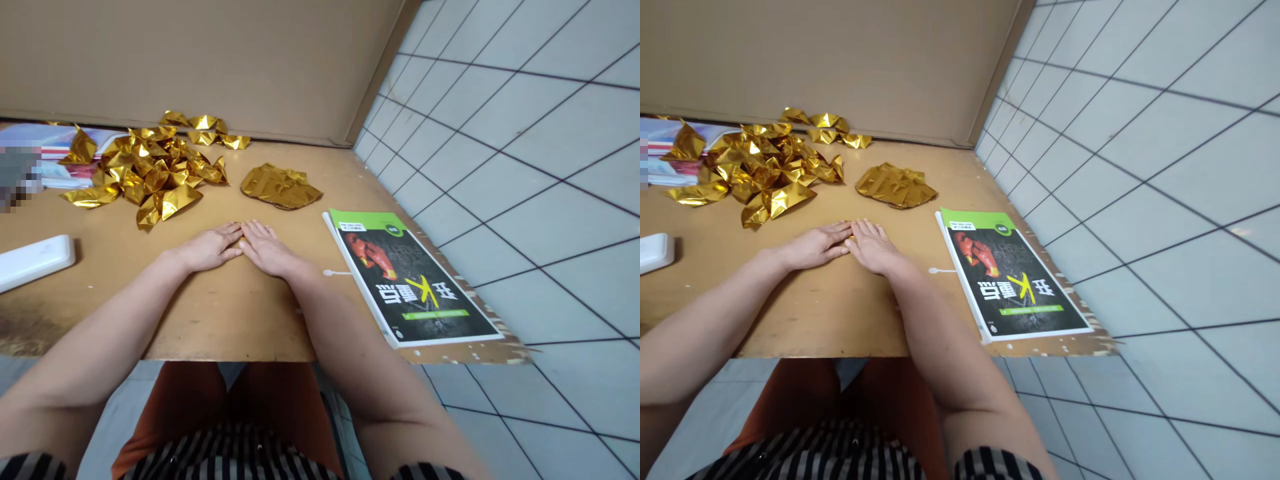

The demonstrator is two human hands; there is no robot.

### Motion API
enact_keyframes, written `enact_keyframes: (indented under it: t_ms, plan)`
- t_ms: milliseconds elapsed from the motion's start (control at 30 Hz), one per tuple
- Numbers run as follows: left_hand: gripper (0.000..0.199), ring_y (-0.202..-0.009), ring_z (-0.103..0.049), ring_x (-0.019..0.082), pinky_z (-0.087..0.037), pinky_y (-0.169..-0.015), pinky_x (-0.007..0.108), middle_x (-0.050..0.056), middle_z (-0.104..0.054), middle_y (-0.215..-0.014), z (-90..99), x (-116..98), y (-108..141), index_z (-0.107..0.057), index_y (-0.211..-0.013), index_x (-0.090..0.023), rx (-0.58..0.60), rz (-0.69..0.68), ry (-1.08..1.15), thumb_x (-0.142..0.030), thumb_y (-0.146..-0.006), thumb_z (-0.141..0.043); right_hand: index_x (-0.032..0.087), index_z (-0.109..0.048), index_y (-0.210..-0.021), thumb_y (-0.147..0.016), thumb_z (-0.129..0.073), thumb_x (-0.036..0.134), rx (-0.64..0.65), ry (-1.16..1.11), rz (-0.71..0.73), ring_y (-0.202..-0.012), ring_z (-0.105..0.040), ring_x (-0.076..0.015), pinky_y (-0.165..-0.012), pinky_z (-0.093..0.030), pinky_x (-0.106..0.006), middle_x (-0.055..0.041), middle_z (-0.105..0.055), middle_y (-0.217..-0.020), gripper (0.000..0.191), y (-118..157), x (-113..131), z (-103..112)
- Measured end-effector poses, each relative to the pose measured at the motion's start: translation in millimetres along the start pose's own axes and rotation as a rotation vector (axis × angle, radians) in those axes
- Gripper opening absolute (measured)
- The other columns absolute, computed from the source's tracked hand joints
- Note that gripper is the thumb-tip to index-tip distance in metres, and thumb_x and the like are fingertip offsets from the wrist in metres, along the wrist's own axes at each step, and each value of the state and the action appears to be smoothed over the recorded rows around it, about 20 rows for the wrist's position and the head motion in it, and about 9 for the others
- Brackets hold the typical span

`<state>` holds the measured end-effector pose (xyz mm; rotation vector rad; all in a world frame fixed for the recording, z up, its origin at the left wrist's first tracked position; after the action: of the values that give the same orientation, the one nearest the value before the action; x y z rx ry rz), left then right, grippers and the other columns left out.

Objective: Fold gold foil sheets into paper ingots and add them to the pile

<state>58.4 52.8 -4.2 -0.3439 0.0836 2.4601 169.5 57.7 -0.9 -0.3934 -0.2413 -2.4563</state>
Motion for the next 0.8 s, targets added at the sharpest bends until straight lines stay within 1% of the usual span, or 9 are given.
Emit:
enact_keyframes:
  t_ms: [133, 200, 267, 400, 467, 567, 700, 800]
  plan:
    - [0.079, -0.148, -0.017, 0.026, -0.017, -0.119, 0.042, 0.014, -0.018, -0.159, -2.3, 0.0, 5.6, -0.021, -0.152, -0.01, 0.122, 0.049, -0.036, -0.063, -0.093, -0.023, 0.008, -0.021, -0.152, -0.095, -0.018, 0.053, 0.031, 0.015, -0.023, -0.149, -0.012, -0.0253, -0.12, -0.012, -0.045, -0.0147, -0.018, -0.161, 0.073, 3.7, -1.7, 1.9]
    - [0.089, -0.148, -0.012, 0.028, -0.014, -0.12, 0.042, 0.016, -0.013, -0.16, -3.0, 0.9, 8.5, -0.015, -0.153, -0.008, 0.169, 0.085, -0.054, -0.069, -0.09, -0.023, 0.008, -0.019, -0.153, -0.095, -0.021, 0.053, 0.049, 0.033, -0.041, -0.149, -0.011, -0.0254, -0.12, -0.011, -0.046, -0.0145, -0.016, -0.161, 0.074, 5.5, -0.8, 3.4]
    - [0.096, -0.149, -0.009, 0.029, -0.013, -0.12, 0.042, 0.016, -0.01, -0.16, -3.3, 2.2, 10.6, -0.013, -0.153, -0.008, 0.192, 0.111, -0.069, -0.075, -0.086, -0.025, 0.007, -0.018, -0.153, -0.094, -0.024, 0.052, 0.067, 0.048, -0.067, -0.149, -0.011, -0.0254, -0.12, -0.01, -0.045, -0.0144, -0.016, -0.161, 0.074, 6.9, 0.0, 4.5]
    - [0.103, -0.148, -0.009, 0.032, -0.012, -0.119, 0.043, 0.017, -0.01, -0.16, -4.0, 2.6, 10.9, -0.015, -0.153, -0.007, 0.175, 0.155, -0.088, -0.08, -0.081, -0.028, 0.008, -0.019, -0.153, -0.094, -0.026, 0.05, 0.077, 0.061, -0.09, -0.149, -0.01, -0.0248, -0.121, -0.009, -0.044, -0.0133, -0.016, -0.161, 0.073, 7.3, 1.2, 5.1]
    - [0.103, -0.148, -0.009, 0.033, -0.011, -0.119, 0.045, 0.019, -0.013, -0.159, -4.2, -0.9, 7.8, -0.017, -0.152, -0.005, 0.142, 0.16, -0.083, -0.08, -0.081, -0.028, 0.009, -0.02, -0.153, -0.094, -0.026, 0.049, 0.073, 0.064, -0.086, -0.149, -0.01, -0.0246, -0.121, -0.009, -0.045, -0.0128, -0.016, -0.161, 0.072, 6.2, 1.4, 4.7]
    - [0.103, -0.148, -0.01, 0.034, -0.012, -0.119, 0.045, 0.02, -0.014, -0.159, -5.8, -8.8, 0.2, -0.016, -0.152, -0.004, 0.104, 0.14, -0.057, -0.079, -0.082, -0.028, 0.008, -0.019, -0.153, -0.094, -0.026, 0.049, 0.073, 0.062, -0.09, -0.149, -0.01, -0.0246, -0.121, -0.01, -0.046, -0.0134, -0.016, -0.161, 0.072, 3.9, -0.1, 2.8]
    - [0.1, -0.148, -0.013, 0.033, -0.016, -0.118, 0.045, 0.019, -0.016, -0.159, -9.4, -12.9, -6.0, -0.017, -0.152, -0.005, 0.102, 0.124, -0.032, -0.077, -0.083, -0.026, 0.008, -0.019, -0.153, -0.095, -0.026, 0.05, 0.064, 0.054, -0.094, -0.149, -0.01, -0.0244, -0.12, -0.01, -0.046, -0.0138, -0.016, -0.161, 0.072, 1.7, -3.9, 0.2]
    - [0.099, -0.148, -0.014, 0.033, -0.017, -0.118, 0.044, 0.018, -0.016, -0.16, -9.6, -9.6, -4.0, -0.018, -0.152, -0.005, 0.111, 0.14, -0.039, -0.076, -0.084, -0.026, 0.011, -0.021, -0.153, -0.095, -0.026, 0.05, 0.049, 0.046, -0.074, -0.149, -0.01, -0.0238, -0.12, -0.01, -0.046, -0.0124, -0.017, -0.161, 0.07, 1.7, -5.2, -0.5]
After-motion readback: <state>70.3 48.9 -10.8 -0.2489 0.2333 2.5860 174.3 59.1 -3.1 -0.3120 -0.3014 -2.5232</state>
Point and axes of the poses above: each hand's wrist, its own y-axis away from the middle knuckle, its own z-axis out of the back of the hand, x = y × z, the point moved 6 cm from there along -y, towards the middle knuckle
